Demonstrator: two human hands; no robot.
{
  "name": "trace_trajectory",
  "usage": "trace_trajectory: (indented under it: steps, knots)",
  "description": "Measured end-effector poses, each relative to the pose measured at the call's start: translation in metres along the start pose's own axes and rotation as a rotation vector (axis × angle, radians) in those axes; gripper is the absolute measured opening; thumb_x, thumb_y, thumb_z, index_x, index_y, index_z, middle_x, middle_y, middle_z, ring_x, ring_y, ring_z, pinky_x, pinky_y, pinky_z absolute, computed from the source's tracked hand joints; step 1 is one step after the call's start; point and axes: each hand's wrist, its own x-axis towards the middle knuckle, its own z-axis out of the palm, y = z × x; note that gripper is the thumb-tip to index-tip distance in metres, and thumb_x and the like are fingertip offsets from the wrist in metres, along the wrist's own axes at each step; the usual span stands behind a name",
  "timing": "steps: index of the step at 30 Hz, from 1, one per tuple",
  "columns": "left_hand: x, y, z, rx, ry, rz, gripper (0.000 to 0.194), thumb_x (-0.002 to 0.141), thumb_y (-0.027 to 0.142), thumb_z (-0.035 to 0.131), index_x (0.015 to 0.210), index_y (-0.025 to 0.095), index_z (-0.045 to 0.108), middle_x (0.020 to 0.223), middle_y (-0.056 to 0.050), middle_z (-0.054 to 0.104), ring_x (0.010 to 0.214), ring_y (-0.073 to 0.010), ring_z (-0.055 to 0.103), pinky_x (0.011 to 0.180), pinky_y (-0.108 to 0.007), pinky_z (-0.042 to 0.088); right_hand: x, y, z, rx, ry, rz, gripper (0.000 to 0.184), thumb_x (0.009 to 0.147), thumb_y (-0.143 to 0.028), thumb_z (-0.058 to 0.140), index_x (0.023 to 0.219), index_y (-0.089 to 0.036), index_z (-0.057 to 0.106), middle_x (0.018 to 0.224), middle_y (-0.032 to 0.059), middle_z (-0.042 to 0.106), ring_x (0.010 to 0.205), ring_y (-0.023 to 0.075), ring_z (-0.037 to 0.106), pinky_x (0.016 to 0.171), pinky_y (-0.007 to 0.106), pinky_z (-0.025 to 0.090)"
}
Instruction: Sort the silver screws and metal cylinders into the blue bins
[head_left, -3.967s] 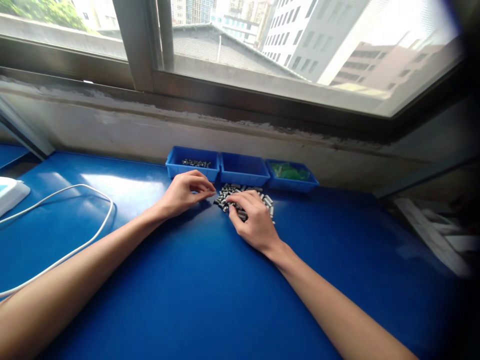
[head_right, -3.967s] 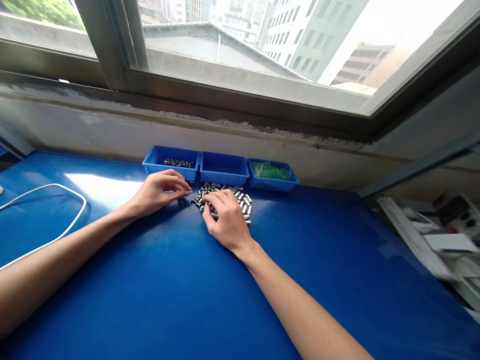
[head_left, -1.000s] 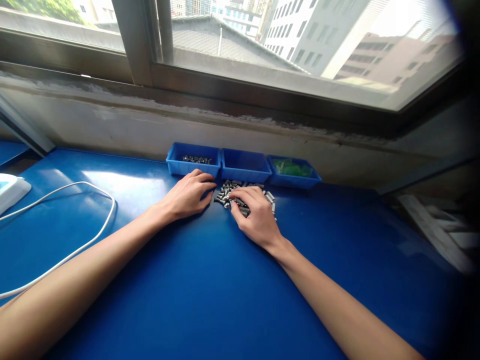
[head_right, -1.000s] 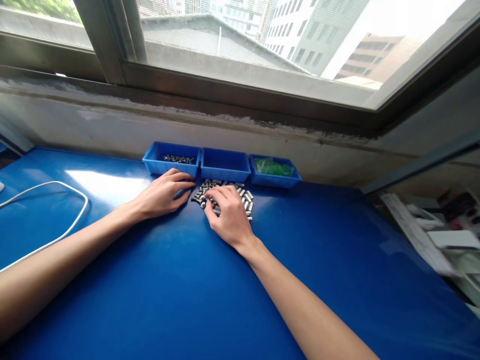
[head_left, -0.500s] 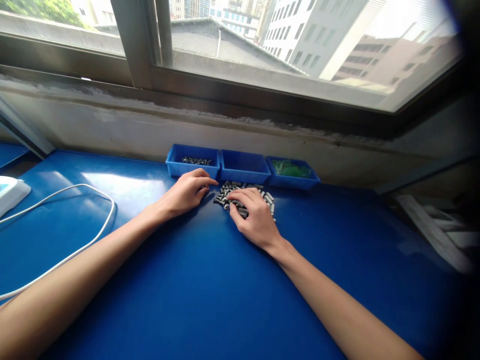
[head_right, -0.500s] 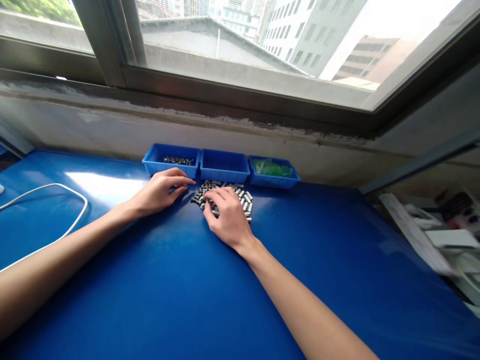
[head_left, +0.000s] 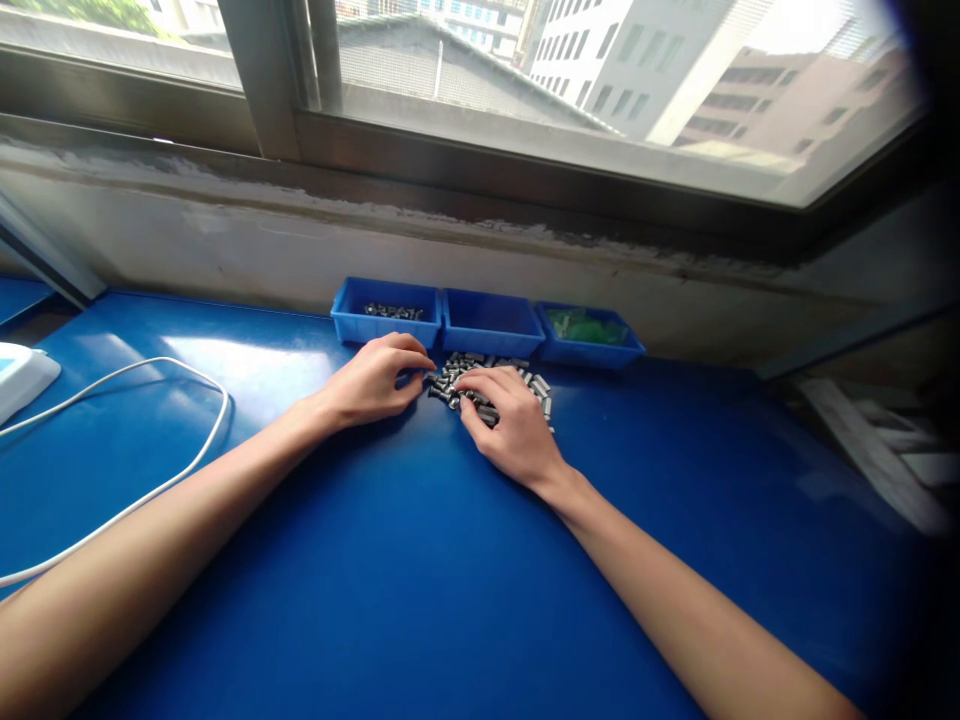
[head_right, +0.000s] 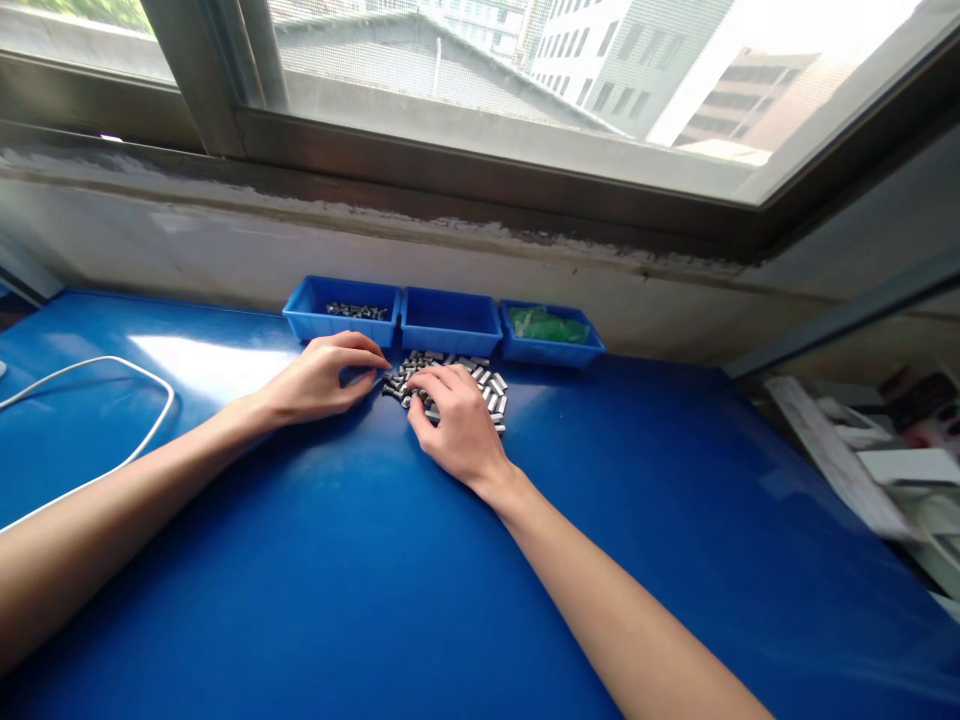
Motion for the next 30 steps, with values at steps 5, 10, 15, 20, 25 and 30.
trace_trajectory:
  steps: [5, 10, 15, 20, 25, 30]
  knots:
    - [-0.001, -0.003, 0.002, 0.056, -0.095, 0.103, 0.024, 0.094, 0.026, 0.059, 0.104, 0.017, 0.079, 0.110, -0.011, 0.074, 0.099, -0.0236, 0.068, 0.091, -0.035, 0.054, -0.001, 0.001, 0.001, 0.003, -0.007, 0.004, 0.016, 0.091, -0.014, 0.060, 0.101, -0.021, 0.070, 0.106, 0.0078, 0.074, 0.106, 0.0260, 0.064, 0.096, 0.044, 0.053]
    - [0.001, -0.006, 0.000, -0.010, -0.075, 0.011, 0.021, 0.095, 0.027, 0.060, 0.100, 0.016, 0.077, 0.099, -0.009, 0.074, 0.087, -0.0201, 0.070, 0.081, -0.031, 0.054, 0.000, 0.000, 0.000, 0.012, 0.003, 0.000, 0.016, 0.091, -0.014, 0.059, 0.099, -0.022, 0.070, 0.105, 0.0076, 0.074, 0.104, 0.0266, 0.065, 0.094, 0.045, 0.054]
    - [0.007, 0.003, -0.008, -0.256, 0.106, -0.209, 0.022, 0.086, 0.037, 0.073, 0.093, 0.016, 0.076, 0.087, -0.006, 0.077, 0.077, -0.0178, 0.071, 0.074, -0.027, 0.057, -0.001, 0.001, 0.000, 0.021, -0.003, 0.013, 0.016, 0.091, -0.015, 0.060, 0.101, -0.022, 0.070, 0.107, 0.0081, 0.074, 0.106, 0.0269, 0.065, 0.095, 0.046, 0.054]
    - [0.013, 0.004, -0.019, -0.382, 0.438, -0.414, 0.032, 0.079, 0.046, 0.078, 0.090, 0.016, 0.079, 0.088, -0.009, 0.079, 0.078, -0.0212, 0.074, 0.077, -0.031, 0.059, -0.001, 0.002, 0.000, 0.019, -0.013, 0.017, 0.015, 0.091, -0.015, 0.061, 0.101, -0.021, 0.070, 0.108, 0.0081, 0.074, 0.106, 0.0265, 0.064, 0.096, 0.045, 0.053]
    - [0.014, -0.006, -0.024, -0.591, 0.612, -0.561, 0.045, 0.077, 0.047, 0.080, 0.111, 0.017, 0.076, 0.098, -0.011, 0.079, 0.088, -0.0250, 0.076, 0.085, -0.037, 0.062, -0.001, 0.002, 0.000, 0.023, -0.007, 0.021, 0.015, 0.091, -0.015, 0.060, 0.100, -0.022, 0.070, 0.108, 0.0079, 0.074, 0.107, 0.0261, 0.064, 0.096, 0.045, 0.053]
    - [0.012, 0.002, -0.022, -0.463, 0.420, -0.411, 0.035, 0.084, 0.044, 0.072, 0.103, 0.015, 0.078, 0.091, -0.009, 0.079, 0.082, -0.0215, 0.075, 0.080, -0.031, 0.060, -0.001, 0.001, 0.000, 0.010, 0.001, 0.012, 0.015, 0.091, -0.015, 0.060, 0.100, -0.022, 0.070, 0.107, 0.0077, 0.074, 0.105, 0.0262, 0.064, 0.096, 0.046, 0.053]
